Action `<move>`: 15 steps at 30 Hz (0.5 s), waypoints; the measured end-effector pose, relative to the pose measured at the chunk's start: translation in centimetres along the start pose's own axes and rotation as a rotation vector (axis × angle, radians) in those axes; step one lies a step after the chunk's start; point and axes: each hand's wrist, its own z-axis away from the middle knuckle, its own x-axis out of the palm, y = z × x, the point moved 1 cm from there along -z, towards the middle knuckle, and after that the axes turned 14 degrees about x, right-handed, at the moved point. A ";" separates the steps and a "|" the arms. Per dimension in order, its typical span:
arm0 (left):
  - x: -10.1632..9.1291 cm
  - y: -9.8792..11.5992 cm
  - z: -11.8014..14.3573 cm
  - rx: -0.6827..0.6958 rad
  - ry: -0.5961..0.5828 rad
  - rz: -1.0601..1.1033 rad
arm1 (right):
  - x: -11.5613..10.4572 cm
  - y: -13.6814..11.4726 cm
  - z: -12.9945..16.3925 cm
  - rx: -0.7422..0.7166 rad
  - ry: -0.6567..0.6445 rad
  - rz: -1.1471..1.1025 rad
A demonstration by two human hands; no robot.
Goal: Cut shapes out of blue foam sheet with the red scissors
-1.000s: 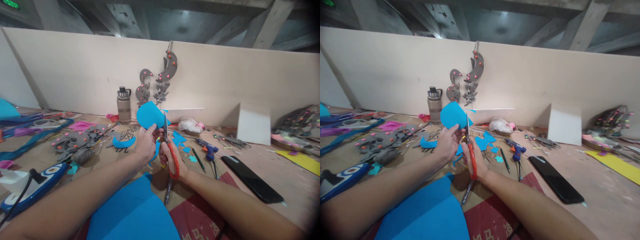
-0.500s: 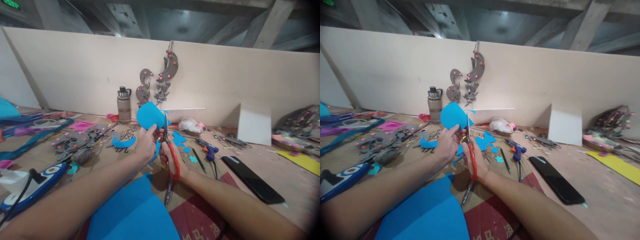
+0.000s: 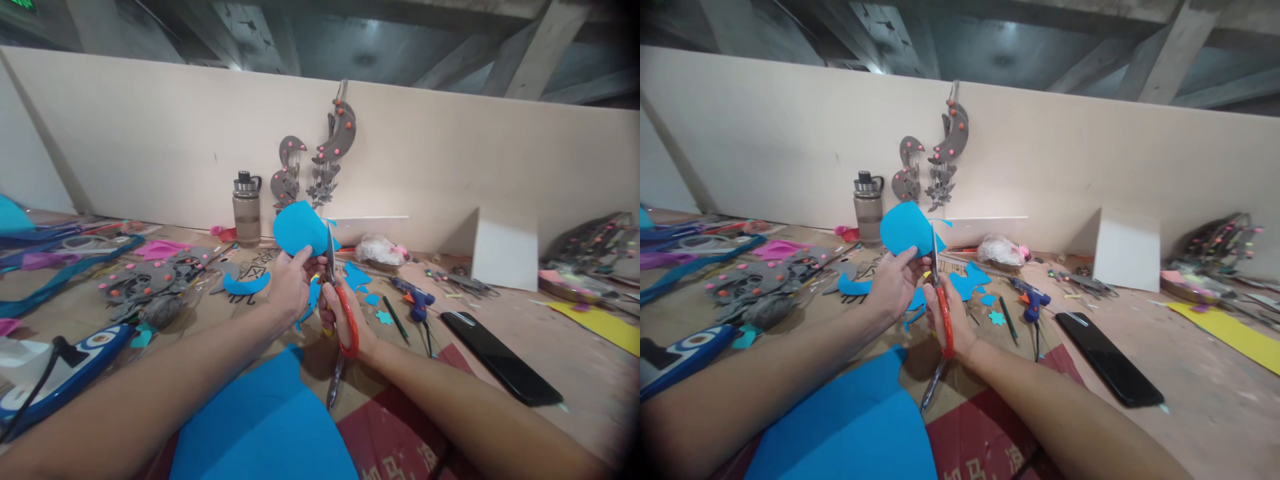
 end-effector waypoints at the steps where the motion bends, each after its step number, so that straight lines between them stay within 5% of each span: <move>1: 0.0 0.1 0.0 0.001 -0.003 -0.003 | 0.0 0.0 0.0 0.001 0.001 0.005; 15: -0.1 0.4 -0.1 0.019 -0.014 -0.011 | 0.0 -0.2 0.1 -0.016 0.014 0.048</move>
